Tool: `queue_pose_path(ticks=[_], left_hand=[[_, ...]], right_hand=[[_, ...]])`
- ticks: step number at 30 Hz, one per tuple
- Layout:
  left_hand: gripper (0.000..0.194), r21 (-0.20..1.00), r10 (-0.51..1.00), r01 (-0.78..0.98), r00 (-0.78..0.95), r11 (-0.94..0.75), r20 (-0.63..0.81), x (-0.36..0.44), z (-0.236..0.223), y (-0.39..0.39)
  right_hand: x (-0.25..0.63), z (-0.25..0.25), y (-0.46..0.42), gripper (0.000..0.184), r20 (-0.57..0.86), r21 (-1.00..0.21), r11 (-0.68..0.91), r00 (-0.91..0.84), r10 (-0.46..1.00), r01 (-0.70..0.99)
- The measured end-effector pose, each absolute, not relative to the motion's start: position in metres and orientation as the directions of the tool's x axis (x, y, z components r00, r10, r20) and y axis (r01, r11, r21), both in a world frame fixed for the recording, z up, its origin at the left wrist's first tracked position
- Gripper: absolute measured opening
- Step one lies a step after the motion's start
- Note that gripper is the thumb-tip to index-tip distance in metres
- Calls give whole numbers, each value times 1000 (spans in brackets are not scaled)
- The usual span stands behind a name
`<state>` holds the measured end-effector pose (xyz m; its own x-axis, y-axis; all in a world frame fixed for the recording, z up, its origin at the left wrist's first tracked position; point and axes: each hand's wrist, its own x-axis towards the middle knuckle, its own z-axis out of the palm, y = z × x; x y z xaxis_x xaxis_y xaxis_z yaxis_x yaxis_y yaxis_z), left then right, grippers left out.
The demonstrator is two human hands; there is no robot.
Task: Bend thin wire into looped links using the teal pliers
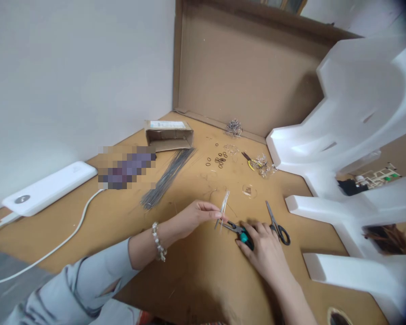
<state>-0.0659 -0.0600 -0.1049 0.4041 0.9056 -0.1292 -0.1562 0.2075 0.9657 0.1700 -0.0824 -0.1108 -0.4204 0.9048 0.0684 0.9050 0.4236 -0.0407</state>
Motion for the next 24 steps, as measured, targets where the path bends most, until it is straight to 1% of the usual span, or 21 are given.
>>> queue_pose_path(ticks=[3,5,6,8,9,10,11,12,13,15,17,20,24], left_hand=[[22,944,890,-195,426,267,-163,-63,-104,-62],[22,937,881,-200,439,285,-175,-62,-105,-64],[22,940,877,-193,450,282,-171,-61,-105,-65],[23,951,865,-167,478,260,-153,-61,-107,-67],[23,958,857,-149,495,244,-141,-60,-108,-68],[22,964,846,-132,517,229,-130,-60,-109,-70],[22,968,832,-119,542,219,-122,-59,-109,-71],[21,970,815,-108,567,218,-120,-58,-109,-72],[19,970,799,-102,589,220,-120,-57,-109,-73],[17,967,771,-86,623,239,-135,-54,-107,-75],[18,966,756,-44,632,256,-172,-50,-107,-77],[21,964,757,20,615,266,-222,-45,-113,-78],[25,980,800,30,573,198,-179,-42,-127,-79]], right_hand=[[174,-116,-76,37,104,-96,436,-426,899,895],[174,-116,-74,34,135,-174,441,-422,896,880],[174,-116,-74,34,166,-233,443,-414,895,866],[170,-112,-76,33,248,-406,436,-363,898,803],[168,-109,-77,32,274,-519,420,-320,907,745],[164,-105,-78,29,269,-643,384,-274,923,663],[161,-102,-79,27,206,-765,313,-247,947,563],[156,-99,-81,27,116,-863,230,-267,957,450],[152,-96,-82,28,47,-927,161,-319,947,340],[144,-94,-84,25,-5,-979,79,-413,911,186],[139,-93,-85,19,11,-988,76,-431,902,133],[136,-95,-85,17,56,-977,127,-372,926,171],[137,-95,-86,19,111,-950,200,-341,934,238]])
